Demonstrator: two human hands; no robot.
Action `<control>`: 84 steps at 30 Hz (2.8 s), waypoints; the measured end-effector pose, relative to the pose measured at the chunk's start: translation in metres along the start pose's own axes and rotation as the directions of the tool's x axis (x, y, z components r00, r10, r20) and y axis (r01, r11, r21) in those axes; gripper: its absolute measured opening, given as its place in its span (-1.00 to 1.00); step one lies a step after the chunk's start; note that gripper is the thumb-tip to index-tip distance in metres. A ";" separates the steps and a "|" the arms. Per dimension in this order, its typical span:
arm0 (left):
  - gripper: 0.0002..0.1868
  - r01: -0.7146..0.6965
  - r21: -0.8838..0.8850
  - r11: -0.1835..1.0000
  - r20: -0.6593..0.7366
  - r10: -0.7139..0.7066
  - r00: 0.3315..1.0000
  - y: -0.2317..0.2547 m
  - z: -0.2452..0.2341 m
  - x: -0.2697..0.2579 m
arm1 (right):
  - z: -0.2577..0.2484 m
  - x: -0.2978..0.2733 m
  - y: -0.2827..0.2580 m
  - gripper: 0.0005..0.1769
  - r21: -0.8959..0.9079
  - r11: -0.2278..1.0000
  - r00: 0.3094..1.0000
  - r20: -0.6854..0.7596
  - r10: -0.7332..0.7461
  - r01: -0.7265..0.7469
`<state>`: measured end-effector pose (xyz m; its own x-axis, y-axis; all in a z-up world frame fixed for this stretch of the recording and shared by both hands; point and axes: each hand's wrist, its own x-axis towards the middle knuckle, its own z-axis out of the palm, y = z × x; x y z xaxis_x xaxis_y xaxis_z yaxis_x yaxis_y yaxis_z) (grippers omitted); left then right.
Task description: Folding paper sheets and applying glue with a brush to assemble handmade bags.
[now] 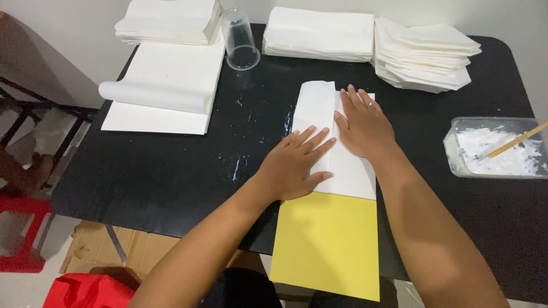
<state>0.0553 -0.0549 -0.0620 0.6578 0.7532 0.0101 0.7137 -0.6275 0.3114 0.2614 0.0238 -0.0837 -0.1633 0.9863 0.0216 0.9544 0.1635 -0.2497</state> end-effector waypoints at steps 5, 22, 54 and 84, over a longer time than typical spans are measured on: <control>-0.26 0.000 0.016 1.000 -0.152 0.002 0.988 -0.005 0.016 0.004 | 0.010 0.006 0.009 -0.28 -0.031 0.999 1.000 -0.005 -0.008 0.007; -0.27 0.009 0.016 1.000 -0.159 -0.006 0.987 -0.001 0.011 -0.001 | 0.008 -0.003 -0.006 -0.42 -0.035 0.978 0.971 -0.118 -0.207 0.204; -0.18 0.051 -0.001 0.999 0.018 -0.050 0.999 -0.011 0.020 0.002 | -0.055 -0.074 -0.072 -0.39 0.002 1.000 0.995 -0.096 0.025 -0.025; -0.08 -0.040 0.018 0.999 -0.151 0.042 0.988 0.034 0.042 -0.007 | 0.029 -0.329 0.010 -0.04 0.157 0.907 0.915 0.040 -0.402 0.391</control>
<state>0.0852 -0.0901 -0.0916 0.6436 0.7471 0.1664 0.6911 -0.6607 0.2931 0.3173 -0.2992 -0.1216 -0.5429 0.8359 0.0810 0.7624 0.5310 -0.3699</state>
